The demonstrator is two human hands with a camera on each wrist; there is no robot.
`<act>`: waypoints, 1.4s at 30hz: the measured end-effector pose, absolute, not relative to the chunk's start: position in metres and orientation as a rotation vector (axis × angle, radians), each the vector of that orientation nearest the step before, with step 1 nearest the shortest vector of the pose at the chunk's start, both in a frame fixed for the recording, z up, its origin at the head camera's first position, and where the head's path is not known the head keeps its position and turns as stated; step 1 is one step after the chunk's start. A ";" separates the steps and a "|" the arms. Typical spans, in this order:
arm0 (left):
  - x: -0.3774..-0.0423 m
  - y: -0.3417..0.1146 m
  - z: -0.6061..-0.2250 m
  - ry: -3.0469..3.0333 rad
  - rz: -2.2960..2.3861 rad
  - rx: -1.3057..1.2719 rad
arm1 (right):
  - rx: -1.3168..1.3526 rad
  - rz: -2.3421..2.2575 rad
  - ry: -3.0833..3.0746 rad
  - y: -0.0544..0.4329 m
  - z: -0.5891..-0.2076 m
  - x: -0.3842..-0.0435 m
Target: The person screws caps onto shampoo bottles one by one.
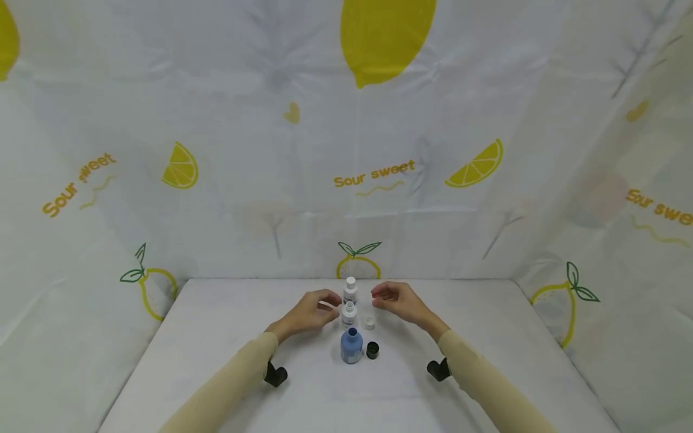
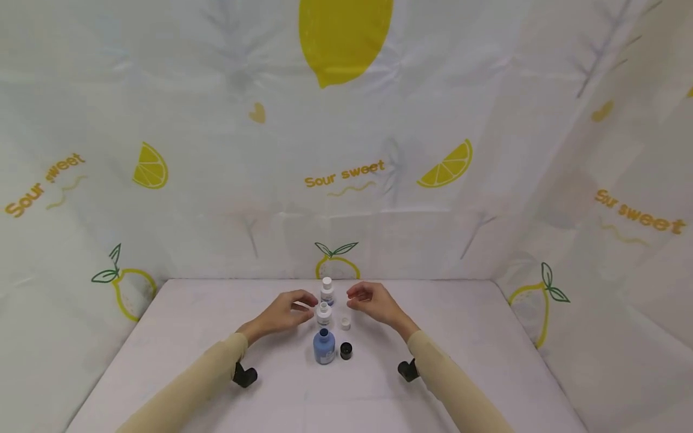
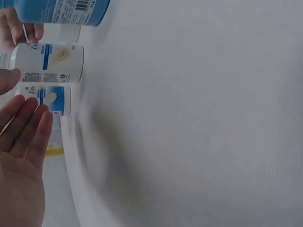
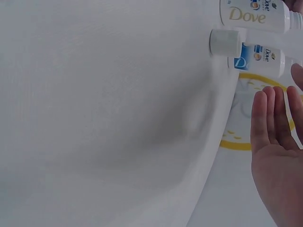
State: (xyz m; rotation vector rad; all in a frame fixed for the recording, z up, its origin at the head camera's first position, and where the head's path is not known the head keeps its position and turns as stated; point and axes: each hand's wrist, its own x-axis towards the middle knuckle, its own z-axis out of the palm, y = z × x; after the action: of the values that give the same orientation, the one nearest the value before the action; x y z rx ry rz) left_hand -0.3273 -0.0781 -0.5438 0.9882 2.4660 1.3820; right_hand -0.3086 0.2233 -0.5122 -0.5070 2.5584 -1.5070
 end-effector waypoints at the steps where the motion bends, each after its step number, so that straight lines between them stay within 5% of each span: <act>1: -0.326 -0.077 -0.544 2.454 1.368 1.012 | -0.508 -1.484 2.550 0.224 -0.514 -0.309; 42: -0.315 -0.072 -0.541 2.503 1.411 1.026 | -0.630 -1.355 2.489 0.224 -0.549 -0.299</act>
State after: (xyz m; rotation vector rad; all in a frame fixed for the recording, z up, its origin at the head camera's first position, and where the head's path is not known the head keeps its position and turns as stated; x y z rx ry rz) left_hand -0.3155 -0.0718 -0.5412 1.0259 2.5032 1.4109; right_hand -0.2992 0.2242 -0.5489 -0.6302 2.4888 -1.3546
